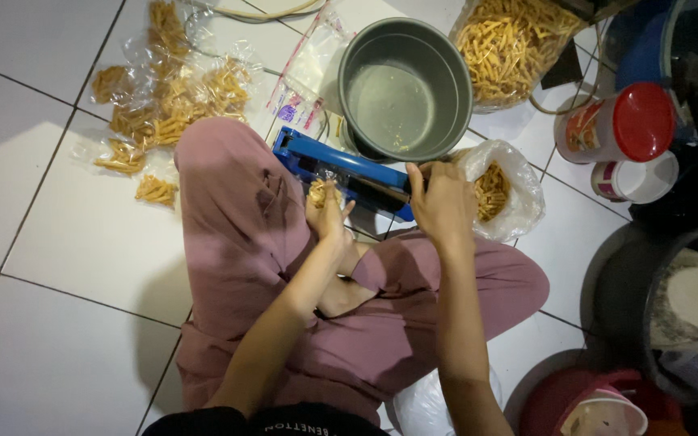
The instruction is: The person sits on the floor and repeatedly scoops yellow snack sticks from a large bag into a metal bowl. They then transfer the snacks into small plastic bags and seal them using a handheld heat sealer.
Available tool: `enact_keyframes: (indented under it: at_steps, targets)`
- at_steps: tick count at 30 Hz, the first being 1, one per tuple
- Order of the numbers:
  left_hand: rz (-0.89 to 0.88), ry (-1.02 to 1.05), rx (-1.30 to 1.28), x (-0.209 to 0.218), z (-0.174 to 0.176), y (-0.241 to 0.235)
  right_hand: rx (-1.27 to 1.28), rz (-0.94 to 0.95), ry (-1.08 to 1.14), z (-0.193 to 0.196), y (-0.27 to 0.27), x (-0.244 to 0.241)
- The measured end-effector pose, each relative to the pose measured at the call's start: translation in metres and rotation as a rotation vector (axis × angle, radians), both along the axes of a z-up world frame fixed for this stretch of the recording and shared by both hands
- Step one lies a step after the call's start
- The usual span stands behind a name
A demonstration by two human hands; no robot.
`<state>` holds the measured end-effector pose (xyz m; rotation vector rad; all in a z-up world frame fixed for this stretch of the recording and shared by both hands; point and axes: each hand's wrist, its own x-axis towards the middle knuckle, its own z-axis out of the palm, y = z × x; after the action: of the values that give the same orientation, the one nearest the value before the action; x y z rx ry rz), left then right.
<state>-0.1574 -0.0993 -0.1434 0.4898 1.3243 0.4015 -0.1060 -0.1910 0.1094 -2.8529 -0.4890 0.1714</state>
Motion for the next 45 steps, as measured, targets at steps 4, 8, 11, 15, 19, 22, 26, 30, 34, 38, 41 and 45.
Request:
enact_keyframes:
  at_steps: [4,8,11,15,19,22,26,30,34,38,41,45]
  targets:
    - [-0.045,-0.005,0.031,0.005,0.01,0.008,-0.03,-0.044,0.185,-0.016,0.001,0.014]
    - [-0.069,-0.032,0.037,0.005,0.024,0.014,-0.076,-0.116,0.283,-0.051,-0.004,0.024]
    - [-0.091,-0.035,0.058,0.006,0.021,0.016,-0.056,-0.128,0.318,-0.076,-0.009,0.032]
    - [-0.105,-0.04,0.066,0.004,0.008,0.015,-0.053,-0.132,0.333,-0.088,-0.009,0.033]
    - [-0.101,-0.044,0.062,0.004,0.009,0.015,-0.099,-0.137,0.319,-0.112,-0.017,0.038]
    - [-0.104,-0.05,0.066,0.003,0.008,0.015,-0.085,-0.154,0.382,-0.114,-0.015,0.038]
    - [-0.11,-0.052,0.079,0.002,0.014,0.016,-0.062,-0.156,0.406,-0.132,-0.019,0.04]
    - [-0.105,-0.055,0.078,0.001,0.01,0.016,-0.058,-0.178,0.42,-0.146,-0.023,0.042]
    - [-0.111,-0.06,0.07,0.0,0.008,0.016,-0.046,-0.166,0.421,-0.149,-0.025,0.044]
    - [-0.121,-0.054,0.05,0.0,0.0,0.016,-0.043,-0.147,0.436,-0.134,-0.014,0.042]
    - [-0.123,-0.042,0.044,0.001,0.006,0.017,-0.038,-0.127,0.447,-0.13,-0.011,0.04]
    - [-0.142,-0.051,0.053,-0.004,0.02,0.019,-0.032,-0.148,0.488,-0.14,-0.015,0.045]
